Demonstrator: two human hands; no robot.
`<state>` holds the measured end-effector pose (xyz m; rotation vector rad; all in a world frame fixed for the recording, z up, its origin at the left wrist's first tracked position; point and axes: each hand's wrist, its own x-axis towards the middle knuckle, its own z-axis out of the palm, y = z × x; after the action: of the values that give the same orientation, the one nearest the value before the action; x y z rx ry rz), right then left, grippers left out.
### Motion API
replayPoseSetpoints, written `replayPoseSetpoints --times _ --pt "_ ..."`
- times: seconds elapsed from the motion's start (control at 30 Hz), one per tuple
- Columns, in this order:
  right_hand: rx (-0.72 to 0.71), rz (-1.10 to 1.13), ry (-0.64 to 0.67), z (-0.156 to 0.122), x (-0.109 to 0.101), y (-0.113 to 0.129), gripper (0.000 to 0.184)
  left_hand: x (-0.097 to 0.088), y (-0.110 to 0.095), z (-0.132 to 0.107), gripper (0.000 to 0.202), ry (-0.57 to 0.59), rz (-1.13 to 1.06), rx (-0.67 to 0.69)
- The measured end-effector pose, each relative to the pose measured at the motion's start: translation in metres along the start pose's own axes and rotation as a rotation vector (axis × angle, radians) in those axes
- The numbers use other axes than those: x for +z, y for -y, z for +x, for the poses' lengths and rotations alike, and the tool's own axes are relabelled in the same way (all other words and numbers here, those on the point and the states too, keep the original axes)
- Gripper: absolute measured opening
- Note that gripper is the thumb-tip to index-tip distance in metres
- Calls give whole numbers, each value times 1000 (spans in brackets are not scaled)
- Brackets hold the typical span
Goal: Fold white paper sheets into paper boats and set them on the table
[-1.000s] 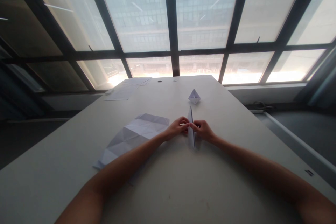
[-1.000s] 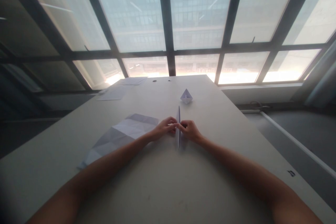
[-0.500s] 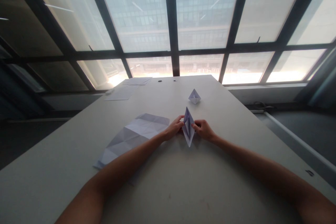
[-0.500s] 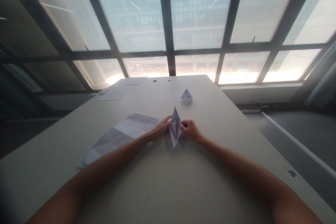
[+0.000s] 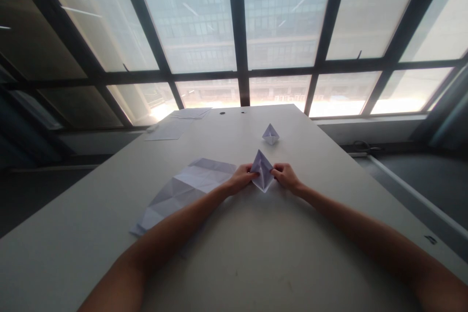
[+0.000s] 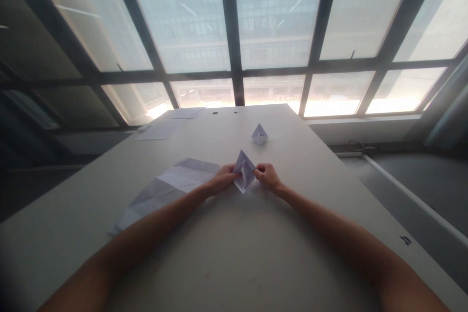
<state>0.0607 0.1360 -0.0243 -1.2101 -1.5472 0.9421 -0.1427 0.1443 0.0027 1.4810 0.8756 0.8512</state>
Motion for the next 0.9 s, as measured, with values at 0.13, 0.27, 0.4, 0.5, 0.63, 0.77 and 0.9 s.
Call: replayPoseSetpoints --times 0.13,0.27,0.4,0.5,0.63,0.77,0.9 --pt "50 23 -44 0 -1 -1 21 -1 3 1 27 -43 -4 -17" --pt "35 -17 -75 2 -3 -4 22 -2 9 3 30 -100 24 -13" --pt "4 -92 -85 6 -6 -8 25 -6 19 8 29 -174 93 3" --pt "-20 -123 -39 8 -7 -10 28 -8 25 12 22 -220 184 36" --pt "-31 -176 -9 10 -7 -13 27 -8 26 12 32 -230 279 72" --pt "-22 -168 -2 9 -8 -14 20 -5 23 7 61 -248 234 93" --pt "29 -42 -19 8 -7 -16 30 -3 25 5 60 -295 309 217"
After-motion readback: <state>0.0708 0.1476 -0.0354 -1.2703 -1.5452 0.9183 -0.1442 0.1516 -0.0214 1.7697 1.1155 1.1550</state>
